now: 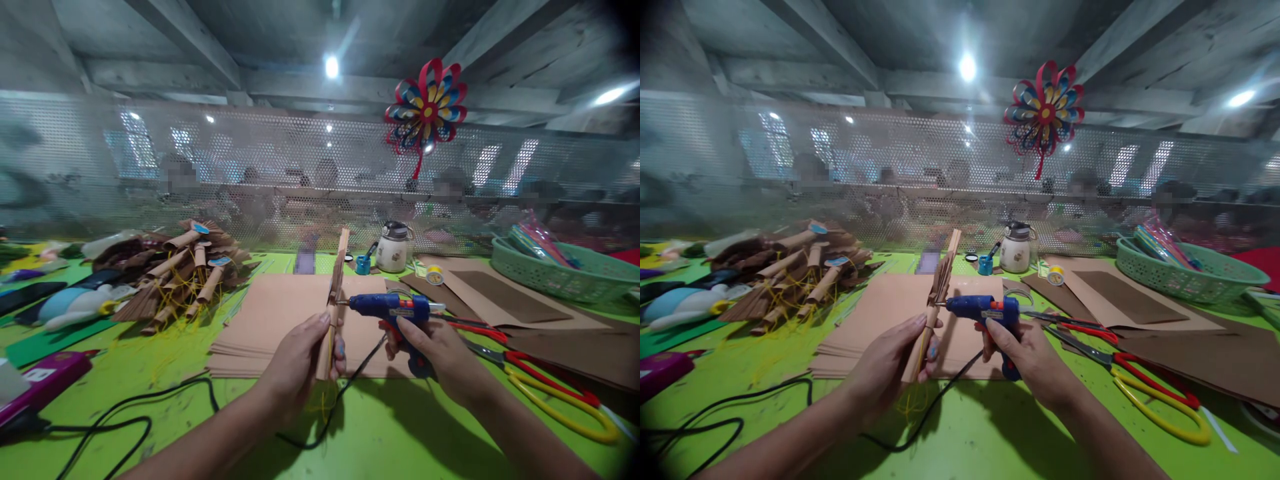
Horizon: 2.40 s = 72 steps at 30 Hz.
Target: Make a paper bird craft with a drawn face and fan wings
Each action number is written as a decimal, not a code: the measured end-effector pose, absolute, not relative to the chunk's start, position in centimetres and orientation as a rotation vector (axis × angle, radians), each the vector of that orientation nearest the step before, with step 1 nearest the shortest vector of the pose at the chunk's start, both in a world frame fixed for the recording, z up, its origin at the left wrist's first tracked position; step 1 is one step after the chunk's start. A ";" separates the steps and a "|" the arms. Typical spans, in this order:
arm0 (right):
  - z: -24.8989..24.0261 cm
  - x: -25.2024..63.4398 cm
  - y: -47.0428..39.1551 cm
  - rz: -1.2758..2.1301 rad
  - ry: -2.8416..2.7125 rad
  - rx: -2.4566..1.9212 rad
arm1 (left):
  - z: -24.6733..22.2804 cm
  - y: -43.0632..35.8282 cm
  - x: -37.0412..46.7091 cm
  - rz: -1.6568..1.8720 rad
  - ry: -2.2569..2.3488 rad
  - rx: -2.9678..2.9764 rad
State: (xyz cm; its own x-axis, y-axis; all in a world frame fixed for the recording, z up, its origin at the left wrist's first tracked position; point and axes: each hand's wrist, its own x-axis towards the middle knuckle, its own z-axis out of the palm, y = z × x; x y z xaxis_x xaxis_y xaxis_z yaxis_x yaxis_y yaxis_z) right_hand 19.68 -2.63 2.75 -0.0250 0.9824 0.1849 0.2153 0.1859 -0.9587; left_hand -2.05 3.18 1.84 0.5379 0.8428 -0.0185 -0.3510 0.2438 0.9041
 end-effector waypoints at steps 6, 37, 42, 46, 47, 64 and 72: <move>2.3 20.4 -2.4 0.973 -1.444 -1.137 | 1.6 3.9 -2.1 0.891 0.595 0.993; 1.9 20.4 -2.0 0.987 -1.469 -1.077 | 2.8 2.0 -2.1 0.794 0.543 0.923; 1.7 20.5 -2.0 0.907 -1.528 -1.198 | 2.8 2.1 -2.0 0.793 0.542 0.893; 1.7 20.4 -2.1 0.879 -1.537 -1.217 | 2.9 2.3 -2.1 0.785 0.514 0.889; 1.7 20.4 -2.1 0.873 -1.540 -1.216 | 3.0 2.3 -2.2 0.786 0.500 0.891; 0.9 21.0 -2.1 0.830 -1.662 -1.223 | 3.5 2.0 -2.4 0.779 0.451 0.879; 1.4 21.3 -2.3 0.750 -1.662 -1.207 | 3.4 2.6 -2.4 0.798 0.518 0.878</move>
